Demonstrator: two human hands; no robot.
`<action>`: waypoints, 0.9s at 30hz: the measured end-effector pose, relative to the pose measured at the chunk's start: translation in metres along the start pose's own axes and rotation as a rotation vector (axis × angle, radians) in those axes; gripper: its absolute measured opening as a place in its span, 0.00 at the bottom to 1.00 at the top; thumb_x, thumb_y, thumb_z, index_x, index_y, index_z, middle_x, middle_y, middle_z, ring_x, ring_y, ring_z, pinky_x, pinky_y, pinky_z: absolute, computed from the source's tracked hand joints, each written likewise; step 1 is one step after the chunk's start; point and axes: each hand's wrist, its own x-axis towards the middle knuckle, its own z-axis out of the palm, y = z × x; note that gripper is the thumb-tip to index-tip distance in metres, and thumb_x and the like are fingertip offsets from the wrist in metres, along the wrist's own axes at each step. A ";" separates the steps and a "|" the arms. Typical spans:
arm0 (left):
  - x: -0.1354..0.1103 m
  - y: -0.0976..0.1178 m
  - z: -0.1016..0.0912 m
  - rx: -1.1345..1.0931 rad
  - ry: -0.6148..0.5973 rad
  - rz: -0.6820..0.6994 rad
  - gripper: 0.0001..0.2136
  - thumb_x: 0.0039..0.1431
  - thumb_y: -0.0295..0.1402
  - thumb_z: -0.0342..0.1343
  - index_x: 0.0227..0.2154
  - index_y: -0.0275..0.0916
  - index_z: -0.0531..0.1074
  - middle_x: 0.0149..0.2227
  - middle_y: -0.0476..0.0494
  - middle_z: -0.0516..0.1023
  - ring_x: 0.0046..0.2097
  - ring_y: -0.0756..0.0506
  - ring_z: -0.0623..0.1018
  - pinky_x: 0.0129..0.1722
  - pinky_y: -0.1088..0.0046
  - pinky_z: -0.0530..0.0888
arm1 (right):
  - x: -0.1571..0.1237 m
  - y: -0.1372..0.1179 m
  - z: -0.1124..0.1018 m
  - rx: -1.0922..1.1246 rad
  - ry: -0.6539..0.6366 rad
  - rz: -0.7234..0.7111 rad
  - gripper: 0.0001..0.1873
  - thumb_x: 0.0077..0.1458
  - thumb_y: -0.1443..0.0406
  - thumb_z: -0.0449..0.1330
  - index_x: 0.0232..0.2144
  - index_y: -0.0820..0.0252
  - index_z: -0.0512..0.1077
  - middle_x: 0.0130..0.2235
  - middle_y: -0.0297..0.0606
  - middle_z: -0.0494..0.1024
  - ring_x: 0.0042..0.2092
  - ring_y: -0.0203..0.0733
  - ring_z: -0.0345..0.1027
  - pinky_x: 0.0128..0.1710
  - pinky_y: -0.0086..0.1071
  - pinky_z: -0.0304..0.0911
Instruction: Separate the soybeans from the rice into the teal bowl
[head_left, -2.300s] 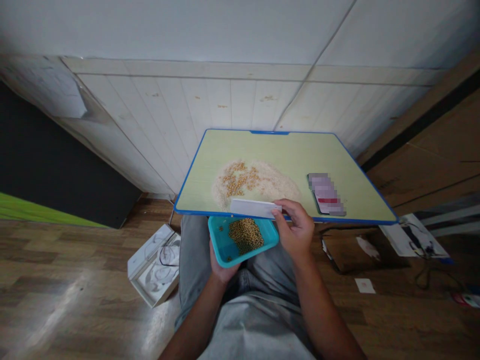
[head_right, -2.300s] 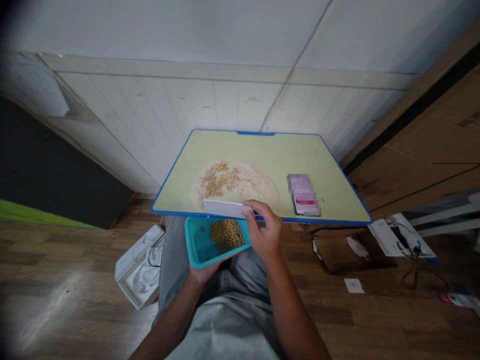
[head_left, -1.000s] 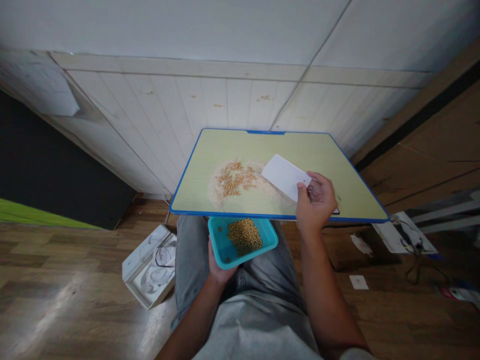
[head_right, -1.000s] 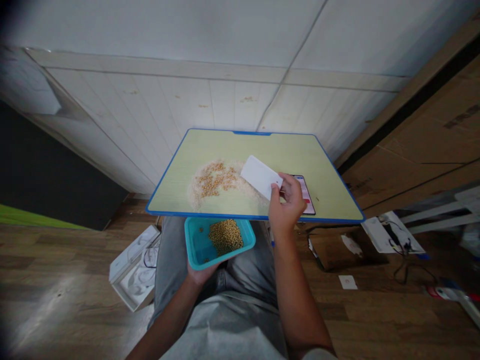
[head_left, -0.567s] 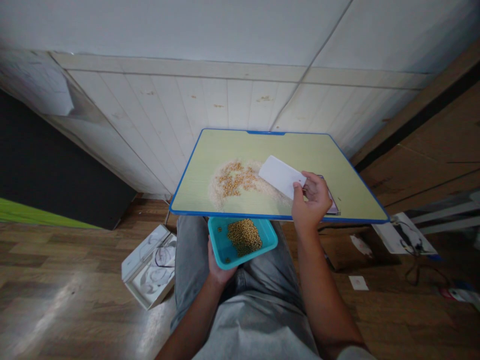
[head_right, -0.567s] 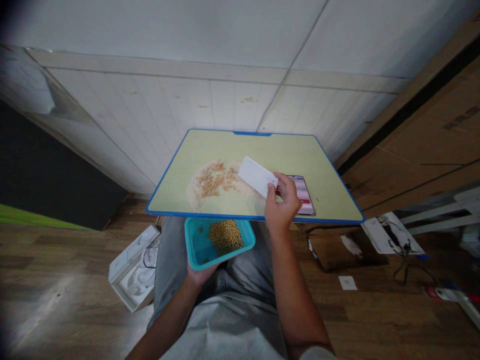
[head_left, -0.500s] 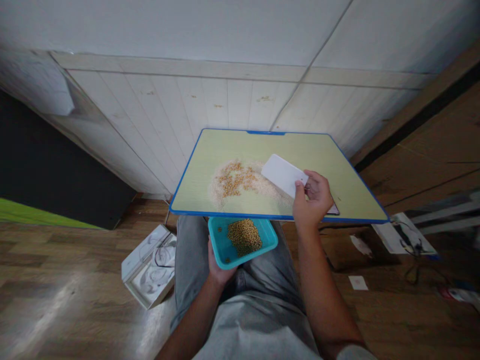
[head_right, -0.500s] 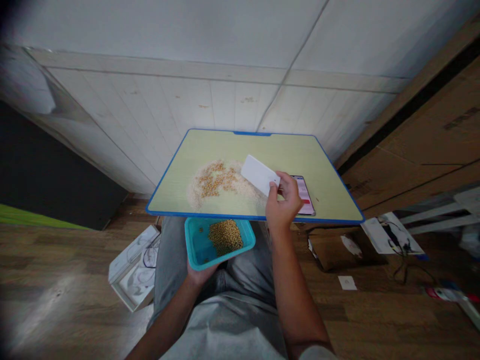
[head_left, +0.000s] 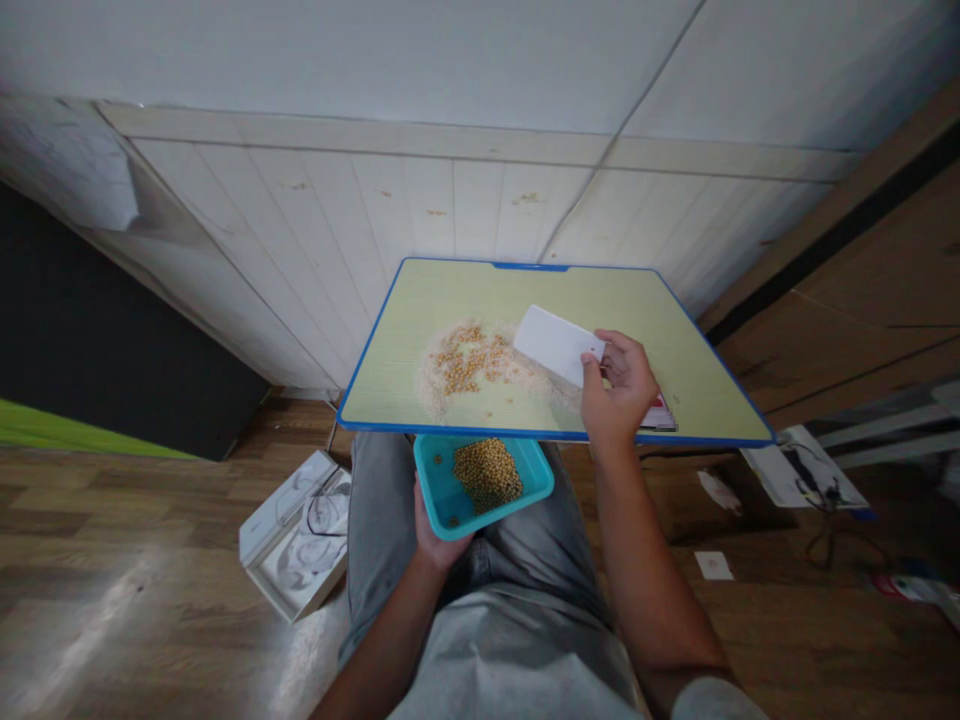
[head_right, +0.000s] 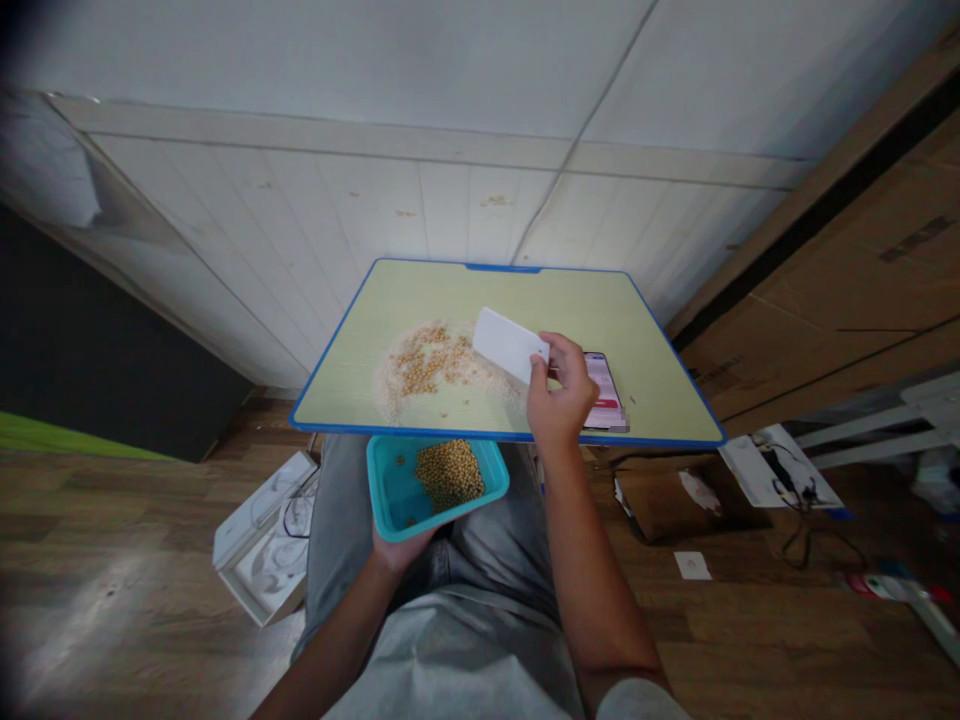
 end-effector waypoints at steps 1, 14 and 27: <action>0.000 0.000 0.000 0.001 0.000 0.001 0.37 0.82 0.59 0.31 0.76 0.52 0.75 0.78 0.47 0.78 0.87 0.37 0.61 0.88 0.42 0.39 | 0.000 0.000 0.000 -0.006 -0.019 -0.006 0.13 0.65 0.60 0.67 0.51 0.52 0.82 0.42 0.37 0.87 0.39 0.44 0.82 0.38 0.36 0.81; 0.003 -0.002 0.001 0.009 0.028 0.015 0.37 0.83 0.60 0.31 0.76 0.53 0.75 0.79 0.49 0.76 0.85 0.36 0.64 0.88 0.43 0.41 | -0.007 -0.003 0.000 -0.005 -0.102 -0.034 0.13 0.66 0.60 0.66 0.51 0.51 0.83 0.45 0.38 0.88 0.42 0.47 0.85 0.43 0.42 0.85; 0.001 -0.002 0.005 0.009 0.019 0.009 0.38 0.82 0.59 0.30 0.74 0.52 0.77 0.77 0.48 0.79 0.84 0.36 0.67 0.88 0.45 0.37 | -0.010 -0.006 0.006 0.029 -0.202 -0.038 0.13 0.66 0.63 0.65 0.51 0.50 0.83 0.43 0.35 0.88 0.41 0.45 0.85 0.45 0.42 0.85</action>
